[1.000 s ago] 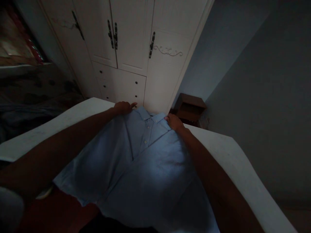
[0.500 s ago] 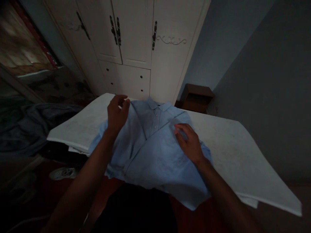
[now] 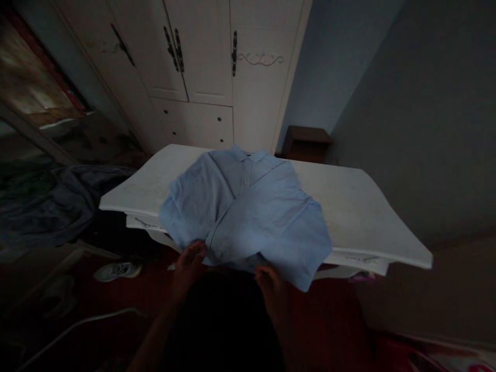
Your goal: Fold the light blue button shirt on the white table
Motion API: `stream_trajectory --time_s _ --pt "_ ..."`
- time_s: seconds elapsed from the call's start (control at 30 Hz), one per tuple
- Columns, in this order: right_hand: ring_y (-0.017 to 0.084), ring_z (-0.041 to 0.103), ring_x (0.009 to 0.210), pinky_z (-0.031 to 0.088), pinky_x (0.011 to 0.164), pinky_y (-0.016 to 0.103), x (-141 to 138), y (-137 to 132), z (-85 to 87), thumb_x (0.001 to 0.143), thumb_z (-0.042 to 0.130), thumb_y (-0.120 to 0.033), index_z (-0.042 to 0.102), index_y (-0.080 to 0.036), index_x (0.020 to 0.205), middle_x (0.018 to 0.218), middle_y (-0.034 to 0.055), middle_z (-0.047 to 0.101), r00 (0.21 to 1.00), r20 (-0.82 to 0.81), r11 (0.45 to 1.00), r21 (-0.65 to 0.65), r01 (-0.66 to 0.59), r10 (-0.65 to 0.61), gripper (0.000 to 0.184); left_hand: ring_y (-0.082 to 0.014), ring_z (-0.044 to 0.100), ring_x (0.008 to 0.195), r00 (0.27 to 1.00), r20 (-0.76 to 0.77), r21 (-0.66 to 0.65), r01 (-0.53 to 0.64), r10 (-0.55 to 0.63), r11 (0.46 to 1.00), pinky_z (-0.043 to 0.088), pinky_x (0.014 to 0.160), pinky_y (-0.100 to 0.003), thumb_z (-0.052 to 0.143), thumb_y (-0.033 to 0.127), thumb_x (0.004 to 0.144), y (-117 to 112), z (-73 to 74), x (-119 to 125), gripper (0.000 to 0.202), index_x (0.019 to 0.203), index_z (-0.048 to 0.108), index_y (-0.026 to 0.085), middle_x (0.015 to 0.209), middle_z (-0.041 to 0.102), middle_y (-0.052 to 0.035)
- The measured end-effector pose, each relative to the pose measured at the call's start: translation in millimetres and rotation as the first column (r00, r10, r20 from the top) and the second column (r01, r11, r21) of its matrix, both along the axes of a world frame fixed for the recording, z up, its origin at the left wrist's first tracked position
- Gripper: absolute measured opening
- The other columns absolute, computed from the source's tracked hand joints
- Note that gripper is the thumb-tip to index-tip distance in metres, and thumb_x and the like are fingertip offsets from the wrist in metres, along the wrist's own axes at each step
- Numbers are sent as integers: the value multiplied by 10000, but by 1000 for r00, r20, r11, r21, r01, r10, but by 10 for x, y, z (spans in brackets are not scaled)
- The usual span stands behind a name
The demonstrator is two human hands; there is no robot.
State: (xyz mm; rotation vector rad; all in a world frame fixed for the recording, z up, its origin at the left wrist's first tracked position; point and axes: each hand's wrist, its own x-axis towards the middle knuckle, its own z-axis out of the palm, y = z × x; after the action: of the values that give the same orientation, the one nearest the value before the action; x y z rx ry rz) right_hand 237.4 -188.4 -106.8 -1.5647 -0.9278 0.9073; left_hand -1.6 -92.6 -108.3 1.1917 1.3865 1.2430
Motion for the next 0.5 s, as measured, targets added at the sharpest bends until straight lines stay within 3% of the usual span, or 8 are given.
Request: stream_trajectory --time_s 0.07,0.2,0.33,0.4,0.5 --pt "256 673 845 544 757 369 -46 41 -30 764 668 -587 715 -214 947 911 77 726 999 -54 1000 -20 9 -10 419 -267 627 1091 998 -43 4 50 -50 999 524 895 -416 705 510 740 -8 -45 125 574 1197 580 185 1222 635 -126" --pt "291 636 1038 528 852 407 -37 157 -120 714 700 -593 663 -214 1064 1149 118 679 994 -75 996 38 79 -76 517 -295 516 1233 959 -271 162 -42 85 986 438 1015 -475 734 494 725 11 4 301 653 1269 532 194 1302 563 -137" --pt "298 596 1127 498 912 435 -36 233 -318 688 709 -563 621 -190 1134 1250 150 621 984 5 983 47 179 -179 588 -291 514 1231 961 -270 164 -15 59 986 454 994 -462 699 522 750 56 17 255 588 1224 559 204 1276 570 -125" --pt "284 611 1081 479 931 432 -60 245 -379 706 692 -539 654 -193 1058 1166 127 664 988 80 989 66 131 -136 495 -294 536 1203 972 -220 131 -49 77 990 480 955 -453 701 538 737 79 -56 148 596 1207 561 200 1268 573 -127" --pt "244 644 845 494 838 394 -104 227 -387 762 633 -522 673 -204 824 860 69 706 988 144 997 67 40 -49 326 -305 544 1179 948 -191 103 -237 253 966 473 963 -471 708 569 702 108 -253 -86 653 1198 546 177 1241 564 -136"
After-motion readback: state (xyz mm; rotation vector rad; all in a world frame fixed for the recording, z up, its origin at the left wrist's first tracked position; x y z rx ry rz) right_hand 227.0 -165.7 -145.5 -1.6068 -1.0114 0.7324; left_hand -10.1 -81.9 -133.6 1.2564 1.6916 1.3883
